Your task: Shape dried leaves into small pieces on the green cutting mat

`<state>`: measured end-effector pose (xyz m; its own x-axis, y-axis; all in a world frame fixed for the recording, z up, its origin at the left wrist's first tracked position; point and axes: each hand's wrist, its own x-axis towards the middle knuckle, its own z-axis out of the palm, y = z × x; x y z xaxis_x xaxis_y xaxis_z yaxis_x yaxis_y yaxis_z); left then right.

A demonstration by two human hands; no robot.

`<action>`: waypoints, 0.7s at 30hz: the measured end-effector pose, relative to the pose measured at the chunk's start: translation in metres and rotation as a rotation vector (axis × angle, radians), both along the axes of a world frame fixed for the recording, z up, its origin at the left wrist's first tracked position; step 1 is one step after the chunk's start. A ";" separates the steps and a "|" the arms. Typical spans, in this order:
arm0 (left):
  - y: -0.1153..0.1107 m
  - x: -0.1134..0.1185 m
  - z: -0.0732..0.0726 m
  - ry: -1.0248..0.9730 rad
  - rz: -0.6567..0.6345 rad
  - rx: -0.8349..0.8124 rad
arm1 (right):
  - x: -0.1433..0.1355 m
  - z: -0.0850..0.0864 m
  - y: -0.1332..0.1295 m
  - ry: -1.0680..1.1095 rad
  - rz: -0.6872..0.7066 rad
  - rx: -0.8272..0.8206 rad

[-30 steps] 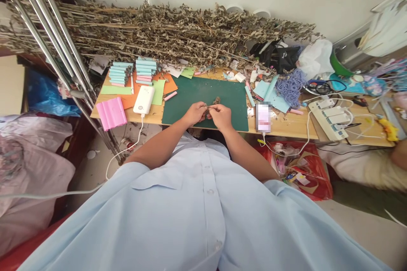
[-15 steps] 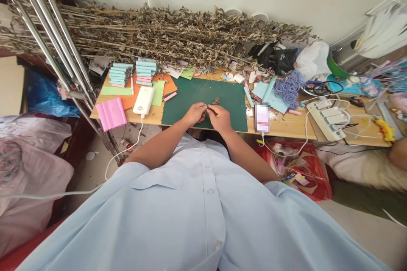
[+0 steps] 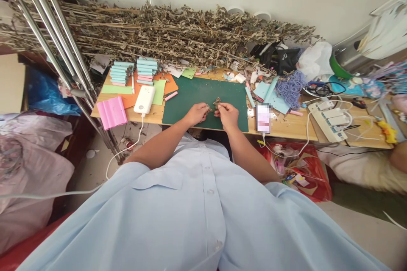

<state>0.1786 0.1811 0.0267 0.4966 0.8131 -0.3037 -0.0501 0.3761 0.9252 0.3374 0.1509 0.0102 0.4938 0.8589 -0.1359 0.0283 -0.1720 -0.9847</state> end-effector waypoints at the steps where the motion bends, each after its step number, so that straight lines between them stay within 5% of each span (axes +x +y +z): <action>1: 0.000 0.000 0.000 0.005 -0.002 0.001 | 0.005 0.000 -0.001 -0.096 0.008 0.035; 7: 0.001 0.001 0.002 0.044 -0.008 0.011 | 0.023 -0.003 -0.004 -0.645 0.102 0.148; 14: 0.002 -0.001 0.004 0.055 -0.001 -0.014 | 0.028 -0.010 -0.005 -0.725 0.136 0.164; 18: 0.003 -0.001 0.003 0.035 -0.013 -0.017 | 0.023 -0.003 -0.009 -0.708 0.030 0.206; 21: 0.003 -0.001 0.004 0.037 -0.025 -0.012 | 0.014 0.004 -0.015 -0.629 0.109 0.254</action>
<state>0.1781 0.1838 0.0307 0.5046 0.7971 -0.3317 -0.0063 0.3875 0.9218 0.3516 0.1361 0.0140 0.3222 0.8753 0.3606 0.6117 0.0982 -0.7850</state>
